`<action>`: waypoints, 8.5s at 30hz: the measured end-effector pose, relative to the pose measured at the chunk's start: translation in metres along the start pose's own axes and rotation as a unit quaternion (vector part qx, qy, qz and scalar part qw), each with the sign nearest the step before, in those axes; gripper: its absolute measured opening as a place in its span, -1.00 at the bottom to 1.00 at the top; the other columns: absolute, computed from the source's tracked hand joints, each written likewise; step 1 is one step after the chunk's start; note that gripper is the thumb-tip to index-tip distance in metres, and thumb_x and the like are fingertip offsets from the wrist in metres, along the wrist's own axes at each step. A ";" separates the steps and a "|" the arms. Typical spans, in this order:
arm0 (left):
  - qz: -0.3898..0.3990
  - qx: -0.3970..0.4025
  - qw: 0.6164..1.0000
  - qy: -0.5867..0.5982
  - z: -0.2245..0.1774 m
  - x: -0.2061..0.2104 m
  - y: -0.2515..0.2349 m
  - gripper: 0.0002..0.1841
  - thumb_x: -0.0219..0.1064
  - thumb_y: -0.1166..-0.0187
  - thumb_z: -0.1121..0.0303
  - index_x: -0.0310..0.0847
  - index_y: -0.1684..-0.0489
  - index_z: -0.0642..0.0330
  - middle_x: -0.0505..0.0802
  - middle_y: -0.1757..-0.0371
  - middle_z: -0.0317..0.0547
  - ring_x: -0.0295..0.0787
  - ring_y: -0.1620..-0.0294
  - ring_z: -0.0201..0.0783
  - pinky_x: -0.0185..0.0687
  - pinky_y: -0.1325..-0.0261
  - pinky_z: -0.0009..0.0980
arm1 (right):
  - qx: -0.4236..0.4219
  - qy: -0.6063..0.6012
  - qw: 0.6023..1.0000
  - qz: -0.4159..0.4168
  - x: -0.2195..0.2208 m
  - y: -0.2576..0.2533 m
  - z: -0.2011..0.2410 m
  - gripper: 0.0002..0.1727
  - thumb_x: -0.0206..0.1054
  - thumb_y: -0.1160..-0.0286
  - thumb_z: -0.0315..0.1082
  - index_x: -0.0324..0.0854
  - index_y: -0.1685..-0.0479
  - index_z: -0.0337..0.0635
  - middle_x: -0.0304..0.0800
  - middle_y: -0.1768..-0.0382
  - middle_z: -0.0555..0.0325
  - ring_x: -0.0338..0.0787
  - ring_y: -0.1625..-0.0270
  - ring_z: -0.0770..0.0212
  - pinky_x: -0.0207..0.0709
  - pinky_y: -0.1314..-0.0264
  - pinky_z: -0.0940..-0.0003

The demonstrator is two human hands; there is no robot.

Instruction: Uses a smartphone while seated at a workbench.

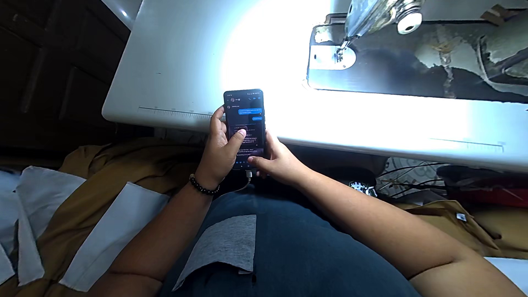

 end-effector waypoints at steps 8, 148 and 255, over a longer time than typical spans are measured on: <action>0.003 0.005 1.000 -0.004 -0.003 0.000 -0.001 -0.28 0.09 -0.75 0.54 -0.21 -0.85 0.00 0.62 -0.49 -0.04 0.80 -0.27 -0.29 0.78 -0.27 -0.30 | 0.006 -0.003 1.000 -0.002 0.000 0.000 0.002 -0.32 0.36 -0.57 -0.43 0.12 -0.63 -0.05 0.81 0.20 0.07 0.79 0.50 0.33 0.73 0.41 0.46; 0.002 0.002 1.000 -0.009 0.002 -0.001 -0.002 -0.23 0.20 -0.70 0.56 -0.18 -0.85 -0.05 0.65 -0.47 -0.05 0.81 -0.25 -0.26 0.80 -0.24 -0.28 | 0.004 0.004 1.000 0.007 -0.002 -0.001 0.000 -0.31 0.36 -0.58 -0.43 0.10 -0.64 -0.08 0.80 0.18 0.07 0.79 0.49 0.34 0.73 0.40 0.46; 0.001 -0.003 1.000 -0.025 -0.005 0.001 0.002 -0.20 0.23 -0.68 0.58 -0.18 -0.84 -0.07 0.66 -0.47 -0.06 0.84 -0.22 -0.25 0.83 -0.19 -0.29 | -0.001 0.010 1.000 0.013 0.000 0.003 0.003 -0.25 0.42 -0.52 -0.47 0.08 -0.65 -0.08 0.81 0.17 0.06 0.81 0.46 0.32 0.75 0.37 0.43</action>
Point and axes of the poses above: each hand's wrist, its own y-axis away from the middle knuckle, its own x-axis out of the palm, z = x × y, the point moved 5 cm from there along -y, towards the middle knuckle
